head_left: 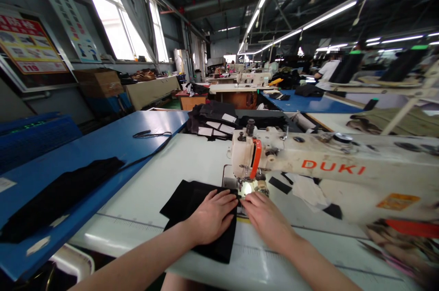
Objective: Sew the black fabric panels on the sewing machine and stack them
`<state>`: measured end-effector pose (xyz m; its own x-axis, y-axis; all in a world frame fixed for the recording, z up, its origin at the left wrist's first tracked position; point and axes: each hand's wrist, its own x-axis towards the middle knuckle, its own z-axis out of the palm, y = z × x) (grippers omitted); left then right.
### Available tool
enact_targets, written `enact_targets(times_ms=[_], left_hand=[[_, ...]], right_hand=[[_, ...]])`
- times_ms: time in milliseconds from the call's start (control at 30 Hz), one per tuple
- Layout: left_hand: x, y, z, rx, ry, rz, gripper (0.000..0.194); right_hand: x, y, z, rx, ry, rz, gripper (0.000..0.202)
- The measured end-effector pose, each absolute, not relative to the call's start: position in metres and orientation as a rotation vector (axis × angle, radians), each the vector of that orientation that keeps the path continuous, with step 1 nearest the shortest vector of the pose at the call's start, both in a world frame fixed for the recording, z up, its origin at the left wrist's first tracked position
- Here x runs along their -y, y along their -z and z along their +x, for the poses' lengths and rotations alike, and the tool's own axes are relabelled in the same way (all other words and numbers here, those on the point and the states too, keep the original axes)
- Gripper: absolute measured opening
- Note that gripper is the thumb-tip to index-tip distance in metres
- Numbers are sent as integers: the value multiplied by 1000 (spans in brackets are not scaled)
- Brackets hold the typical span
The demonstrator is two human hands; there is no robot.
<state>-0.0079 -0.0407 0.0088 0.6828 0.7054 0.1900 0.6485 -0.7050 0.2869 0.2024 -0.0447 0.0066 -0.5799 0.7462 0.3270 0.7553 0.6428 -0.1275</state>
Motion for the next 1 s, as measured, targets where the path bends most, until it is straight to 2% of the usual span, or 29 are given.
enact_targets(times_ms=[1000], left_hand=[[10, -8, 4, -1102, -423, 2744, 40]], right_hand=[[27, -5, 205, 2450, 104, -1342, 20]])
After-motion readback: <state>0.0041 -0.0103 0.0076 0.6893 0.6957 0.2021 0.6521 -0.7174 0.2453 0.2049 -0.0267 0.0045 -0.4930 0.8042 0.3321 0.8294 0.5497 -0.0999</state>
